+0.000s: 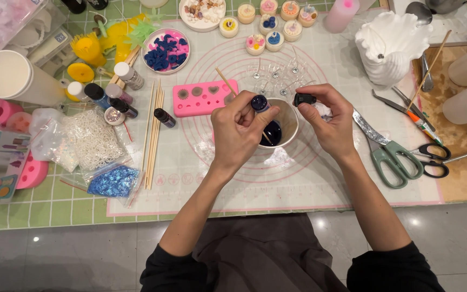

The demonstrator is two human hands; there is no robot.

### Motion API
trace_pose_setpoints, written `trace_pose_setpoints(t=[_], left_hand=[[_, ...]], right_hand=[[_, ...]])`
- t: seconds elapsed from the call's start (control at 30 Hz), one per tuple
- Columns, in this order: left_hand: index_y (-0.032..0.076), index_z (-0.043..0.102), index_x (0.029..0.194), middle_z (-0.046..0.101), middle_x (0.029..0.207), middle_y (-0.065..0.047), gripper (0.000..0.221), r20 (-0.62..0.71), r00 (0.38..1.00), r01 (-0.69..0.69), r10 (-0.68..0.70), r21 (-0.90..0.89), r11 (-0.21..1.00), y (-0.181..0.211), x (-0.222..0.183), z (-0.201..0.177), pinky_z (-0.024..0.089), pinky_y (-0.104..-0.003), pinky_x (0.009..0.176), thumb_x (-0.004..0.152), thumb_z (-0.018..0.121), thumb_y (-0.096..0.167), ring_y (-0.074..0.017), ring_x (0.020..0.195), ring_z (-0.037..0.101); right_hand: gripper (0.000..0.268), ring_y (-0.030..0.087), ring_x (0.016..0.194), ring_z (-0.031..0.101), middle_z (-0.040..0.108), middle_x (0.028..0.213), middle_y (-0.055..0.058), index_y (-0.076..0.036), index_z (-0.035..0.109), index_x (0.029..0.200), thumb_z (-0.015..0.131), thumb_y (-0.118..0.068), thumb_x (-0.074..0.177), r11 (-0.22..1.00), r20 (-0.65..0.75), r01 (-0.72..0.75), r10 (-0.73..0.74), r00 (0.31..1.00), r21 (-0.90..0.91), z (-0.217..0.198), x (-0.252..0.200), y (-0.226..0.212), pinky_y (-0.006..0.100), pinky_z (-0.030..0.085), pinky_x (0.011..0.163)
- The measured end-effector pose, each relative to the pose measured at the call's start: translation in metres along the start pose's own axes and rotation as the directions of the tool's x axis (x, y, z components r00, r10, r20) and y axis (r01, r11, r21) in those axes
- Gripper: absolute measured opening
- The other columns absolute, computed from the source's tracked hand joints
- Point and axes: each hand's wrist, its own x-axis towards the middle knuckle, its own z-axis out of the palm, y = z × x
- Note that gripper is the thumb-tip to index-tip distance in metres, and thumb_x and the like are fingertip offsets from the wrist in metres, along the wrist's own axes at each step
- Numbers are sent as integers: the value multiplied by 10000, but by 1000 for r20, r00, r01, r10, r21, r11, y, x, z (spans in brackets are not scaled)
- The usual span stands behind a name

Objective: Adding blue pigment drops to liquid wax and stirring the mixture in a paper cup.

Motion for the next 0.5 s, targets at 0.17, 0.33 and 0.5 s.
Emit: trace_pose_setpoints(t=[0.17, 0.33, 0.5], left_hand=[[-1, 670, 876, 392, 577, 66, 189, -5, 1000, 1, -1, 0, 1000, -1, 0, 0, 240, -252, 494, 890, 829, 100, -16, 545, 324], [-3, 668, 871, 373, 575, 63, 199, -2, 1000, -9, 9, 17, 1000, 0, 0, 0, 227, -253, 497, 886, 834, 106, -19, 545, 310], [4, 683, 946, 423, 596, 76, 162, 15, 1000, -6, 6, -8, 1000, 6, 0, -4, 255, -228, 505, 909, 808, 101, -1, 558, 338]], right_hand=[[252, 145, 1141, 660, 685, 1199, 68, 15, 659, 1240, 721, -75, 1013, 1000, 0, 0, 0, 1000, -4, 0, 0, 1, 294, 520, 1053], [253, 144, 1137, 661, 684, 1195, 66, 15, 659, 1239, 722, -79, 1013, 1000, -2, 0, 0, 1000, -1, 0, 0, 1, 294, 521, 1049], [252, 140, 1125, 663, 688, 1186, 63, 15, 659, 1238, 723, -84, 1015, 1000, -5, 2, -2, 1000, 1, 0, -1, 0, 289, 525, 1041]])
